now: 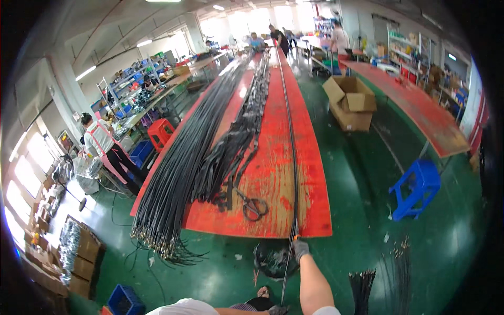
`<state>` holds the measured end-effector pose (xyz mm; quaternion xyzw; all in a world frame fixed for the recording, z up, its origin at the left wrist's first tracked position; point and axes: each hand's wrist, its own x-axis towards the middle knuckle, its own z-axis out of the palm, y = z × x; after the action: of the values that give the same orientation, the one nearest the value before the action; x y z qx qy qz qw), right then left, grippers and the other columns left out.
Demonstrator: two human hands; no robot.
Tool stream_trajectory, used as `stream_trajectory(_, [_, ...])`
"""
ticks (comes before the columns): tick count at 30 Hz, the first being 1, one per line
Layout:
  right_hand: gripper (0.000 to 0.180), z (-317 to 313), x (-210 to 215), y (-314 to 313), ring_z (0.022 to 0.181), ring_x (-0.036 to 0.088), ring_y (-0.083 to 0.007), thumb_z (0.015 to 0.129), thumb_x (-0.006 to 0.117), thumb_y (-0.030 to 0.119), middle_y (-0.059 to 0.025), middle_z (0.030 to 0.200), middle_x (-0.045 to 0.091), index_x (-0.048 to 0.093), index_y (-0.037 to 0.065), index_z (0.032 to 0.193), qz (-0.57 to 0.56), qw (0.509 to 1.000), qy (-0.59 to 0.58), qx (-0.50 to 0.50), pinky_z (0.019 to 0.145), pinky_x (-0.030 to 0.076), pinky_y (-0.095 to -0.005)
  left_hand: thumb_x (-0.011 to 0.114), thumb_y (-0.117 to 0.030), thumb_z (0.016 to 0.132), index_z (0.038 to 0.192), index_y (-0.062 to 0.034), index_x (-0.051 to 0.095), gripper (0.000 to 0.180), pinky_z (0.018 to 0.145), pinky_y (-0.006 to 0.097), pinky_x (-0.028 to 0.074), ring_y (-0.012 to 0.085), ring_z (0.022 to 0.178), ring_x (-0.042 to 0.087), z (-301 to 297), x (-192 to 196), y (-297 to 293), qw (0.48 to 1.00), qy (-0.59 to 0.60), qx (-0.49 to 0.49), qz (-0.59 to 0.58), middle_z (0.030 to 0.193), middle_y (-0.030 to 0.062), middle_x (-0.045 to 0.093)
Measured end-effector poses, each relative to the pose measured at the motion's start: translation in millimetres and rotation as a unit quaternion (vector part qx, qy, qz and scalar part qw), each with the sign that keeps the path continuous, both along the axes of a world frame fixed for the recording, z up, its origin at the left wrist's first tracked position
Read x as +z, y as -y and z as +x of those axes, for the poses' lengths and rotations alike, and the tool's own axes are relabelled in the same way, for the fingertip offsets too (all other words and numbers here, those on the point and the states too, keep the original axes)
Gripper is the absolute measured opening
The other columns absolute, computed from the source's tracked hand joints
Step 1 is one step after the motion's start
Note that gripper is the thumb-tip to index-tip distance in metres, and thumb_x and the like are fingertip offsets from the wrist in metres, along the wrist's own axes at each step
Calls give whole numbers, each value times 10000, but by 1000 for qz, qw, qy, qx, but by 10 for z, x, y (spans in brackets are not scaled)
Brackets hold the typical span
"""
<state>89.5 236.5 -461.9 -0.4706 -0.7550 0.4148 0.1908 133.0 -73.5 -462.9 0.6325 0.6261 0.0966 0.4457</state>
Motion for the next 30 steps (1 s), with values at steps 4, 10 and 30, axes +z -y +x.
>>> stream_trajectory(4, [179,-117,87,186,389,454,-165,698,500,245,-30,469,469,516,126,564,-341,917,-172,-119,352,346,-297,405,-130,772,1225,-30,242,491,750,266,386,173,966,412,-46,98,-59,994,45,72,-71,1071,81,403])
stream_trajectory(10, [215,-78,934,483,334,407,-172,702,522,265,-32,457,435,470,120,551,-419,883,-137,-161,322,326,-290,315,-111,833,1243,-34,217,428,866,242,355,155,1148,315,-155,241,-391,883,346,247,-198,1261,87,304])
stream_trajectory(30, [243,-66,984,396,317,374,-181,727,490,287,-29,421,390,432,129,552,-442,864,-146,-193,309,296,-306,438,-278,801,1039,-39,488,341,615,308,442,188,687,560,297,669,276,950,145,153,-229,771,60,581])
